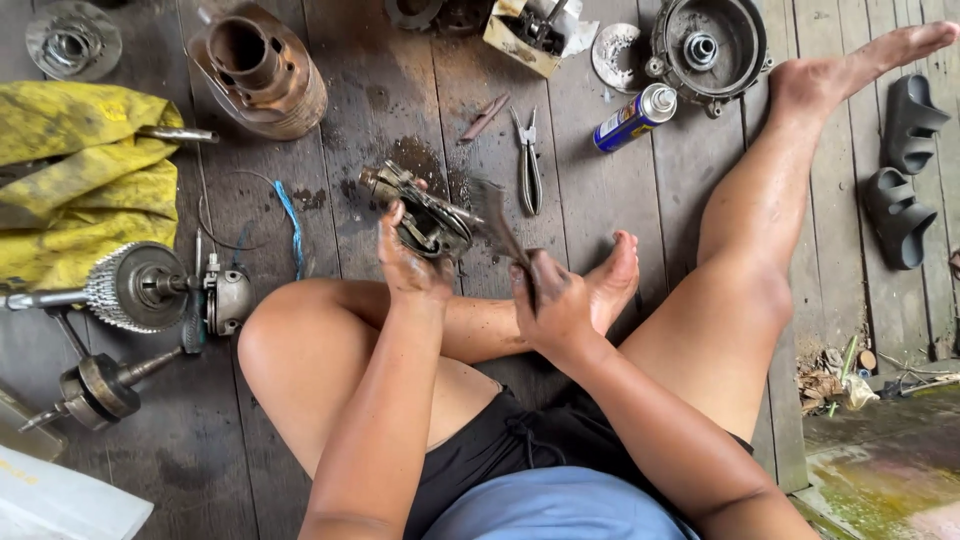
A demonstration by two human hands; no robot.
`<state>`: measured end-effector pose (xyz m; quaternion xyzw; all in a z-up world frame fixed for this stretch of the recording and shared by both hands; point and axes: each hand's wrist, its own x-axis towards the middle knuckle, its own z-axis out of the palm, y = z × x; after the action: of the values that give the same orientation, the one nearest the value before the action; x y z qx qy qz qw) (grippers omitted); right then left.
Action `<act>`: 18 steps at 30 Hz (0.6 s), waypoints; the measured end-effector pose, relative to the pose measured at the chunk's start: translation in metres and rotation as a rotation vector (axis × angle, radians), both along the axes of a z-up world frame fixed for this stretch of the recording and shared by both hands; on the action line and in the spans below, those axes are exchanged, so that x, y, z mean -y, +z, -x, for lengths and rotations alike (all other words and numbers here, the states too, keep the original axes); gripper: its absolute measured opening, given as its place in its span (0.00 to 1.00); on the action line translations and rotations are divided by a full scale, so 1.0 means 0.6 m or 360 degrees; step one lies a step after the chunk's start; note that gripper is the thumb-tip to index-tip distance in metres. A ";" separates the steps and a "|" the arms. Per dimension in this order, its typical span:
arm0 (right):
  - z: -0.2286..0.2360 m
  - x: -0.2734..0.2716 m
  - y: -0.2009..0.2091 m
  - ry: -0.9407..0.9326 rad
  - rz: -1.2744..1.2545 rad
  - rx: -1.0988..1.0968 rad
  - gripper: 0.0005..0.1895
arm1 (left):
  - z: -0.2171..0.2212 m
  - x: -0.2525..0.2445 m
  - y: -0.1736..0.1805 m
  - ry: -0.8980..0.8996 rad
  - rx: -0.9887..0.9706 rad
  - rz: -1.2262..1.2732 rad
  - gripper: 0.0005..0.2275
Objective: The person sits on a wooden floor and scrubs a cylindrical mechanical part with a wire brush. They rotate the part to clean different sides and surfaces, removing grime and debris. Various other mechanical components and tools are scattered around the workspace.
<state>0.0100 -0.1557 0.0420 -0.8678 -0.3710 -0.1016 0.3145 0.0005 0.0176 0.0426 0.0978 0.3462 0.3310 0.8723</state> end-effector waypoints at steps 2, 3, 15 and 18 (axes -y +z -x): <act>-0.005 -0.010 -0.042 0.0109 0.0118 0.0172 0.07 | 0.008 0.012 0.025 -0.0090 0.0108 0.0261 0.07; -0.003 0.006 -0.068 0.0104 0.0114 0.0183 0.07 | 0.012 0.001 -0.005 -0.0095 0.0118 0.0255 0.07; -0.033 0.054 -0.022 -0.0060 0.0119 0.0035 0.09 | 0.013 -0.023 -0.050 0.0001 0.0306 0.0084 0.10; -0.016 0.045 -0.009 0.0015 -0.0084 -0.0114 0.09 | 0.010 -0.009 -0.078 0.0031 0.0097 -0.0042 0.12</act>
<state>0.0197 -0.1826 0.0367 -0.8605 -0.3608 -0.0786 0.3510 -0.0057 0.0231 -0.0040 0.0960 0.3160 0.3468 0.8779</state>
